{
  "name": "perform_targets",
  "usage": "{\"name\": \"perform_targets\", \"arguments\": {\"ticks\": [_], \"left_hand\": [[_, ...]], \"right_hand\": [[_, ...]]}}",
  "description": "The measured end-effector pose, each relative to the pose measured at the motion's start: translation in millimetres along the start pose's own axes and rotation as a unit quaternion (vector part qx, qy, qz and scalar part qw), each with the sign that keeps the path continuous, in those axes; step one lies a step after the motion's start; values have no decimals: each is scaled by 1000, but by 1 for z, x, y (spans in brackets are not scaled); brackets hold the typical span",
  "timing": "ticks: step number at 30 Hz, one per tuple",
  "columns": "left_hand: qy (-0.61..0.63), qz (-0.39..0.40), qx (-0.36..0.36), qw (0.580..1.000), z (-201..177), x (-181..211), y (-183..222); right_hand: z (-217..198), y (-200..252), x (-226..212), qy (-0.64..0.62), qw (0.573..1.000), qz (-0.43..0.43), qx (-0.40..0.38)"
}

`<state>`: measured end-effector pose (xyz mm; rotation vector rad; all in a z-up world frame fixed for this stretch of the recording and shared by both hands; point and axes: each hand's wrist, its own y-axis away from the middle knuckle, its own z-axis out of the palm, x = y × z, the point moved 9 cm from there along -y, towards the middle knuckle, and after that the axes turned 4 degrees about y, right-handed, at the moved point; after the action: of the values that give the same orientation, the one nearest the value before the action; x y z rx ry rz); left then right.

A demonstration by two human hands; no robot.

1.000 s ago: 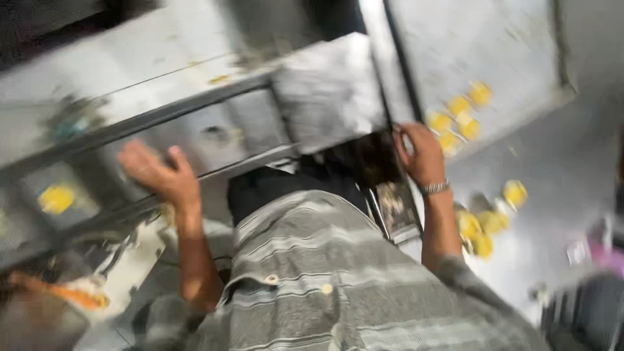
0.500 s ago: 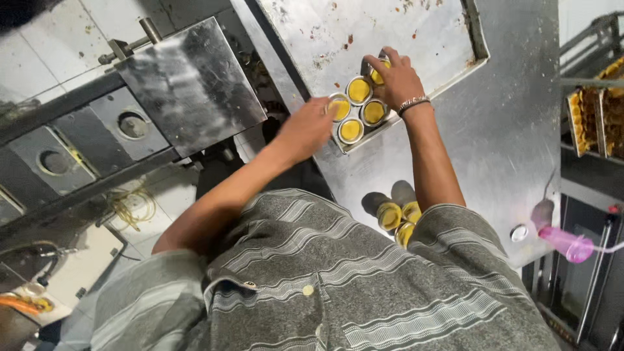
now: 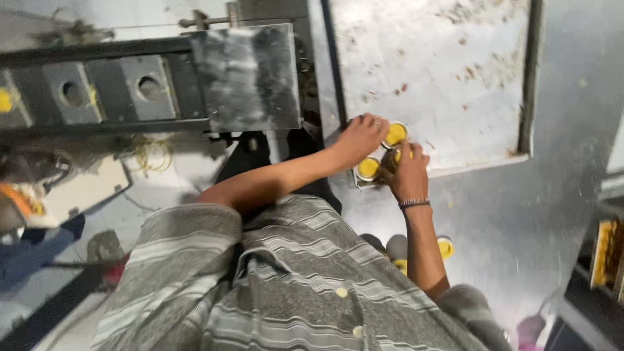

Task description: The person places tart shells into a conveyor machine and then organizes them on a metal tray.

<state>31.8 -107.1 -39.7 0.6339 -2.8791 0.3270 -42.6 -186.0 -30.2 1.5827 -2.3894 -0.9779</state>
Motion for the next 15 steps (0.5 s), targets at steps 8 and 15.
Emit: {"name": "perform_targets", "arguments": {"ticks": [8,15], "left_hand": [[169,73,-95,978,15,47,-33],[148,-23,39,988,68,57,-55]], "right_hand": [[-4,7,34,-9,996,80,44],[-20,19,65,-13,983,-5,182]]}}
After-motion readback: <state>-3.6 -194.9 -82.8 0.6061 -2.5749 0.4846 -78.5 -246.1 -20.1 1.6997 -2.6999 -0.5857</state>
